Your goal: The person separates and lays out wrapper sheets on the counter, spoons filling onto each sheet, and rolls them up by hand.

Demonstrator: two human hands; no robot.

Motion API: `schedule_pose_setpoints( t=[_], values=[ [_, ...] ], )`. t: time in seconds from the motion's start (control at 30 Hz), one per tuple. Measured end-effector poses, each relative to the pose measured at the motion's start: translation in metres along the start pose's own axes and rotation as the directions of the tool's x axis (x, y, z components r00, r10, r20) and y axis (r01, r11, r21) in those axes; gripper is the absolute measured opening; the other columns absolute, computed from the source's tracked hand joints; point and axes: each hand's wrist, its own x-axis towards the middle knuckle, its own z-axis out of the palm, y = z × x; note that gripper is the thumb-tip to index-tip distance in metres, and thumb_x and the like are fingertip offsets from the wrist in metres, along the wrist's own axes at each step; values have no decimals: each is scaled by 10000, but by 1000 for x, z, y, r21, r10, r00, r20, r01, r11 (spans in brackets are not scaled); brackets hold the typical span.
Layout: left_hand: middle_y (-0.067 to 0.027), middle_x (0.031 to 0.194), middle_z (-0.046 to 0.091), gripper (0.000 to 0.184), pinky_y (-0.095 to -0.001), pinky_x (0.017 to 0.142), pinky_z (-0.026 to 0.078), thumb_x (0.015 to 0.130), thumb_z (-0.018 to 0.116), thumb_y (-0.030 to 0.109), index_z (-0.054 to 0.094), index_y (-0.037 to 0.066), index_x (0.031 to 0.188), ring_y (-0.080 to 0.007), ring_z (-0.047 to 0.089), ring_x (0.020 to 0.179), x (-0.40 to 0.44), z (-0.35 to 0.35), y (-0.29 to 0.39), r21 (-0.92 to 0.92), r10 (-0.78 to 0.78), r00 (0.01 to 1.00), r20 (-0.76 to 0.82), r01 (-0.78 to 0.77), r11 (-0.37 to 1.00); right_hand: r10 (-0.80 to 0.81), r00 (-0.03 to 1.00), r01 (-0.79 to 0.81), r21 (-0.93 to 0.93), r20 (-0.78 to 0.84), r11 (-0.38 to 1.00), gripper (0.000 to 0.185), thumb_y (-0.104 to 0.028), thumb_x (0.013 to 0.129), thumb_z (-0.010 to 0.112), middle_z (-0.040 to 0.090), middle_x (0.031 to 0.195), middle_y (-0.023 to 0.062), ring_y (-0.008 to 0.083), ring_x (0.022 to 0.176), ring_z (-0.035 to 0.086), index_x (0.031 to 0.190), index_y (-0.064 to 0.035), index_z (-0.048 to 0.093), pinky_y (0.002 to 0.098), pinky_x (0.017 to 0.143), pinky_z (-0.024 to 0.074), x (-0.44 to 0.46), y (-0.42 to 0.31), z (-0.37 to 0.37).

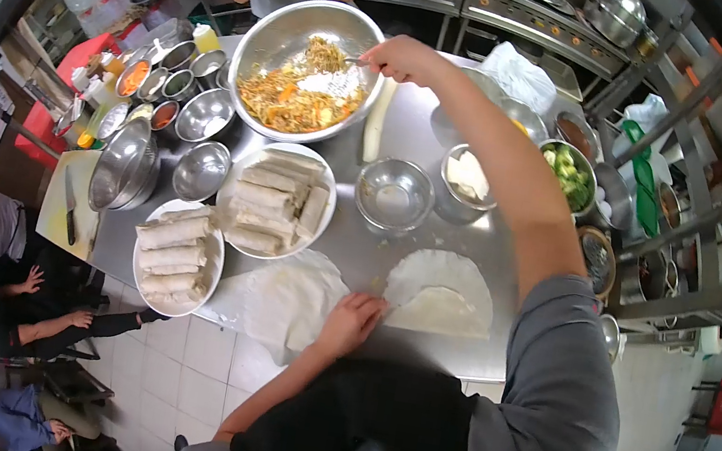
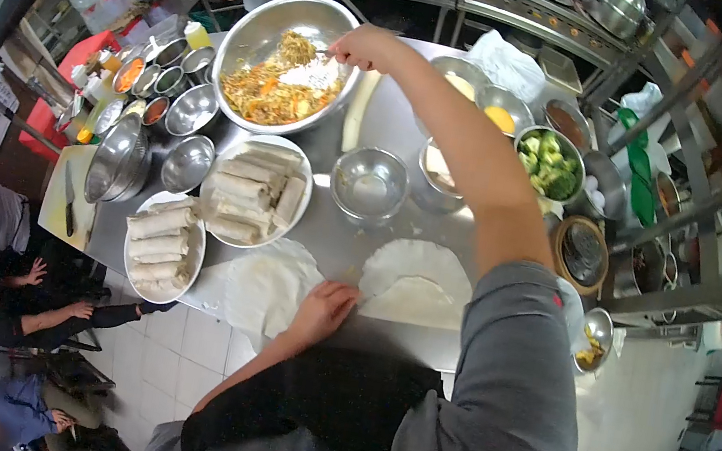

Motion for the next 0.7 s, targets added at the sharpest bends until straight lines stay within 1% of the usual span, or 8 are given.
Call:
schedule_pose_setpoints(
  t=[0.13,0.17,0.3,0.37,0.4,0.43,0.5,0.7],
  values=[
    [-157,1108,629,287,-460,911,495,849,714,148,649,44,1109,-385,599,1030,3,19,2,91,-114,992,-61,120,989,-98,994,95,64,52,993,278,-152,883,594,502,629,-62,29,454,301,1099,-42,730,221,396,192,-94,24,-28],
    [-173,1126,615,333,-464,912,494,842,726,161,637,41,1140,-396,593,1036,4,24,-1,91,-155,985,-76,162,983,-71,993,62,86,97,994,339,-98,912,558,540,708,-34,26,501,318,1209,12,678,212,410,187,-124,29,-34],
    [-228,1187,560,519,-478,907,489,801,773,179,573,29,1256,-421,576,1062,8,36,5,85,-269,959,-87,276,957,-11,979,7,23,206,1000,340,-180,957,595,544,716,-63,1,547,382,1243,-16,675,170,445,264,-206,88,-45],
    [-220,1195,545,549,-465,898,495,784,782,152,564,30,1273,-403,582,1031,7,43,6,88,-229,965,-131,242,966,-23,966,43,-72,259,996,343,-206,965,600,547,720,-68,-5,561,401,1248,-28,676,163,458,286,-241,125,-43],
    [-216,1199,537,565,-459,894,497,776,786,139,559,30,1282,-394,585,1016,8,46,7,93,-208,966,-156,224,970,86,960,-69,-72,266,995,347,-230,970,604,551,726,-71,-3,576,419,1252,-42,678,163,481,312,-249,154,-44],
    [-208,1198,531,566,-448,882,504,772,783,121,559,32,1283,-375,589,993,9,47,11,35,-277,952,-134,283,958,31,940,-32,-4,339,999,342,-227,972,603,556,731,-69,4,584,424,1257,-53,678,170,492,322,-270,164,-36],
    [-191,1197,519,569,-424,859,516,762,778,85,559,36,1285,-336,597,948,12,47,20,-74,-406,910,-82,400,913,93,941,-104,18,324,994,325,-216,978,601,564,748,-61,15,596,432,1257,-69,681,181,506,334,-294,205,-25],
    [-153,1173,525,466,-366,790,538,768,761,35,598,57,1204,-253,607,896,13,57,9,-198,-470,877,-96,446,873,151,921,-193,83,358,978,295,-215,1002,578,578,785,-43,46,654,465,1245,-80,678,209,536,371,-331,299,10]
  ],
)
